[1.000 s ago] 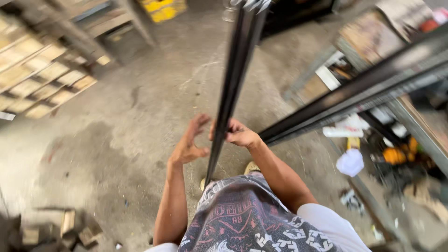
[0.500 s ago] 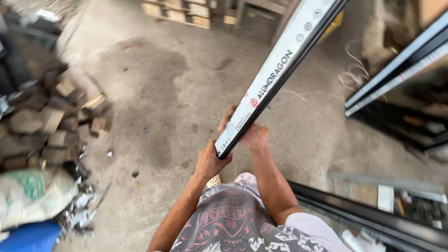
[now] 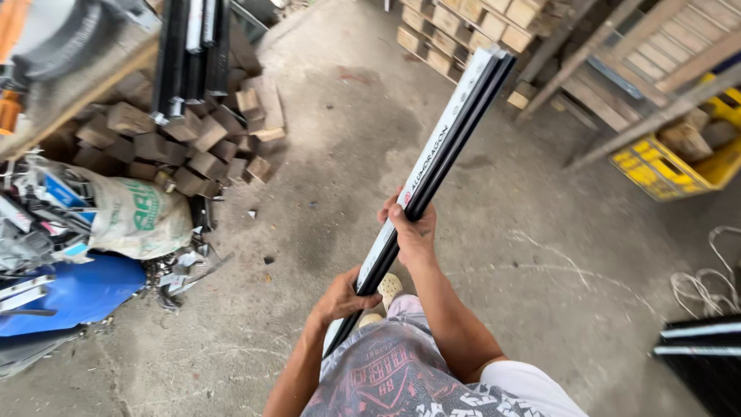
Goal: The person measures a black aluminum profile with a tape measure and marks it with a pencil, then cuts it using a miter saw. After cutting, the person removes protective film from the profile and stacks it with other cut pieces.
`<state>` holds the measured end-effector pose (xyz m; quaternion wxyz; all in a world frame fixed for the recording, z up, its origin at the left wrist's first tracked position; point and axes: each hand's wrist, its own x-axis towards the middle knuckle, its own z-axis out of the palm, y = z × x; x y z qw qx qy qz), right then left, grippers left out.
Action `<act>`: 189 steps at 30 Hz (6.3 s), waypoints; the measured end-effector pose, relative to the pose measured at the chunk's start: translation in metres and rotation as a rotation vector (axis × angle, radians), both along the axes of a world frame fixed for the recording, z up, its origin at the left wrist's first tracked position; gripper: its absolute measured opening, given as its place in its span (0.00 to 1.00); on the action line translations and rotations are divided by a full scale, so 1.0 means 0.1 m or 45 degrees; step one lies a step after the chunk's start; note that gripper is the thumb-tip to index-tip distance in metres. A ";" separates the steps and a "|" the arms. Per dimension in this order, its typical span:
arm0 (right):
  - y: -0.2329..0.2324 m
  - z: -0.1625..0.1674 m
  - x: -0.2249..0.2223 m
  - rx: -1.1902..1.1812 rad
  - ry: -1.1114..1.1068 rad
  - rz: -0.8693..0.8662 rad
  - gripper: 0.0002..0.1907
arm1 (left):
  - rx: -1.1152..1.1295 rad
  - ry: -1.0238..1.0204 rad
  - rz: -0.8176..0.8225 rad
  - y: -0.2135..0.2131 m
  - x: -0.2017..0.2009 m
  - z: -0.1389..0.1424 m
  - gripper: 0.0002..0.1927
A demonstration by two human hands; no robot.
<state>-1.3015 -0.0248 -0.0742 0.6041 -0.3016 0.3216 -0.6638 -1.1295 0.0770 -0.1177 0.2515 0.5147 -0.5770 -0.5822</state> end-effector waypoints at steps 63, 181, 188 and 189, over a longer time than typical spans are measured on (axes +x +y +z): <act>-1.79 1.98 6.51 -1.918 0.825 0.493 0.10 | -0.261 -0.460 1.782 0.81 4.29 -0.54 0.33; -0.45 0.60 9.93 -0.121 0.783 2.167 0.20 | -0.554 -0.626 2.341 1.11 9.65 0.68 0.29; -0.66 0.35 9.71 0.242 0.641 2.402 0.13 | -0.551 -0.617 2.321 1.08 9.69 0.66 0.28; -0.67 0.30 9.70 0.343 0.618 2.443 0.13 | -0.557 -0.584 2.327 1.08 9.69 0.65 0.28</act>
